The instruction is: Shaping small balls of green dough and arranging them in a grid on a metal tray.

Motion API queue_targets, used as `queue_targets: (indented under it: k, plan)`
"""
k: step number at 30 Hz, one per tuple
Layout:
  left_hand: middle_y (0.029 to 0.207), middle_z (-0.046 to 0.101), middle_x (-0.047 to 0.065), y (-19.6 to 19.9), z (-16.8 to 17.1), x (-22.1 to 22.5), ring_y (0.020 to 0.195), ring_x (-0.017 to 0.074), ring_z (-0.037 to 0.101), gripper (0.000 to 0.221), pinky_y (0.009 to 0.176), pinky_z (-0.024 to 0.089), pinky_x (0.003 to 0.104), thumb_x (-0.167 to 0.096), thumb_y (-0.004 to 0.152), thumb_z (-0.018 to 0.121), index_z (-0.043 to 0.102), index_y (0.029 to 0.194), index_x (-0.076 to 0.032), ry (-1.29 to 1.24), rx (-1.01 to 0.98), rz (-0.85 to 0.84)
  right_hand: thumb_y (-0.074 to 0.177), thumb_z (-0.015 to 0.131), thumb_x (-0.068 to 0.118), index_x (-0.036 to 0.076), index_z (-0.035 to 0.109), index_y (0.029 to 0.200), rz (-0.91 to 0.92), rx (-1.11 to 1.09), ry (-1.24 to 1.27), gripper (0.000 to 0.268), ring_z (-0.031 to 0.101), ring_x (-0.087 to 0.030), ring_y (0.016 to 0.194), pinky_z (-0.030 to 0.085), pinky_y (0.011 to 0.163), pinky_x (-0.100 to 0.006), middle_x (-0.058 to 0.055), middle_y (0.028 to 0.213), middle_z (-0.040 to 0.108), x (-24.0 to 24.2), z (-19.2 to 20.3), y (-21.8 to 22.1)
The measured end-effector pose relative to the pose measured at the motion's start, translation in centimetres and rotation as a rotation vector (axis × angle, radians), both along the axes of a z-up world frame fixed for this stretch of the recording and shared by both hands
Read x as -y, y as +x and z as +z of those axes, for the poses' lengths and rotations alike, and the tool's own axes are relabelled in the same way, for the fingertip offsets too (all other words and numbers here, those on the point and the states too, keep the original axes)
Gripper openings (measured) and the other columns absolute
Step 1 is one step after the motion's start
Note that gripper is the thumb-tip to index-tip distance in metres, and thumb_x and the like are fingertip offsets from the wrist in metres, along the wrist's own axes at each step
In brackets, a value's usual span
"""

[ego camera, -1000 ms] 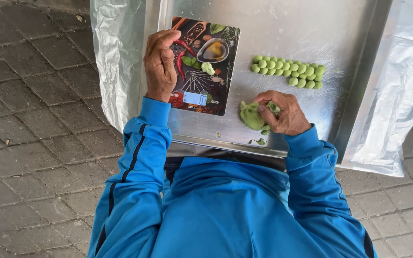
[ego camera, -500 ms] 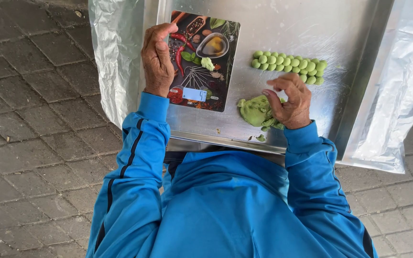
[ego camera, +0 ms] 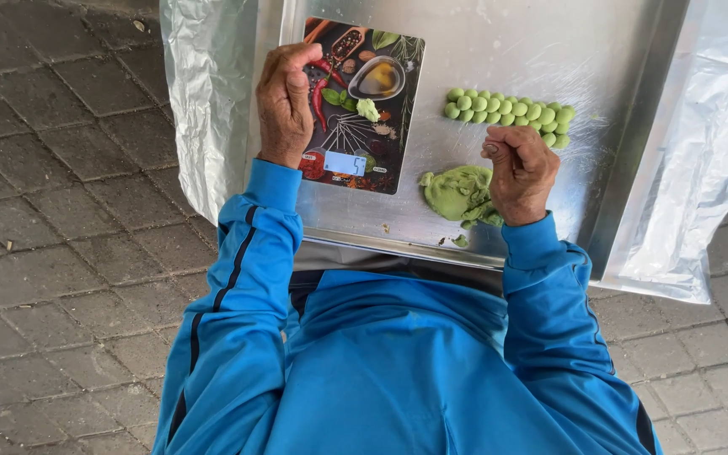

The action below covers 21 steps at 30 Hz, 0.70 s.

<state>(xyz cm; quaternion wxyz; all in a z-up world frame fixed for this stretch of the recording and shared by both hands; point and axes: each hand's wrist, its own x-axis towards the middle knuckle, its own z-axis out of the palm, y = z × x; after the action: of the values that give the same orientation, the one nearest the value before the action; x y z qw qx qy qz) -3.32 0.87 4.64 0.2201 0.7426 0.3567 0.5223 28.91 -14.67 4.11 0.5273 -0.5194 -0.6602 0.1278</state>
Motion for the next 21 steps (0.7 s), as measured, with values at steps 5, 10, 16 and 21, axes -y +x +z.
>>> queue_targets:
  k: [5, 10, 16, 21]
  plan:
    - [0.119, 0.063, 0.016, 0.4, -0.4, 0.2, 0.112, 0.0311, 0.060, 0.049, 0.095, 0.056, 0.045, -0.040, 0.114, 0.040, 0.066, 0.124, 0.000, 0.089, -0.203, -0.068, 0.114, 0.064, 0.012, -0.003, 0.071, 0.111, -0.095, 0.169, 0.029, 0.016, 0.069, -0.031, 0.080, 0.058, 0.066, -0.042, -0.020, 0.099, 0.074, -0.1, 0.1, 0.2]
    - [0.133, 0.055, 0.005, 1.7, -2.6, 0.7, 0.122, 0.0308, 0.046, 0.062, 0.097, 0.042, 0.048, -0.049, 0.091, 0.084, 0.068, 0.140, -0.016, 0.181, -0.750, -0.090, 0.112, 0.065, 0.010, -0.003, 0.073, 0.107, -0.102, 0.219, 0.046, 0.016, 0.072, -0.031, 0.083, 0.059, 0.069, -0.042, -0.019, 0.095, 0.074, -0.3, 0.7, 0.0]
    - [0.109, 0.053, -0.005, 3.9, -4.9, 0.7, 0.110, 0.0216, 0.053, 0.027, 0.084, 0.043, 0.040, -0.046, 0.107, 0.055, 0.068, 0.099, -0.024, 0.335, -0.591, -0.097, 0.107, 0.069, 0.014, 0.004, 0.077, 0.107, -0.076, 0.183, 0.043, 0.013, 0.066, -0.036, 0.064, 0.056, 0.059, -0.047, -0.015, 0.082, 0.071, -0.2, 0.3, -1.5]
    - [0.102, 0.077, 0.002, 9.6, -1.8, 6.3, 0.099, 0.0235, 0.074, 0.007, 0.088, 0.058, 0.036, -0.022, 0.094, 0.080, 0.080, 0.097, -0.016, -0.212, -0.066, -0.474, 0.088, 0.087, 0.023, 0.004, 0.078, 0.106, 0.145, -0.087, -0.026, 0.028, 0.072, -0.032, 0.072, 0.060, 0.064, -0.042, -0.014, 0.089, 0.074, -0.4, 0.3, -3.2]
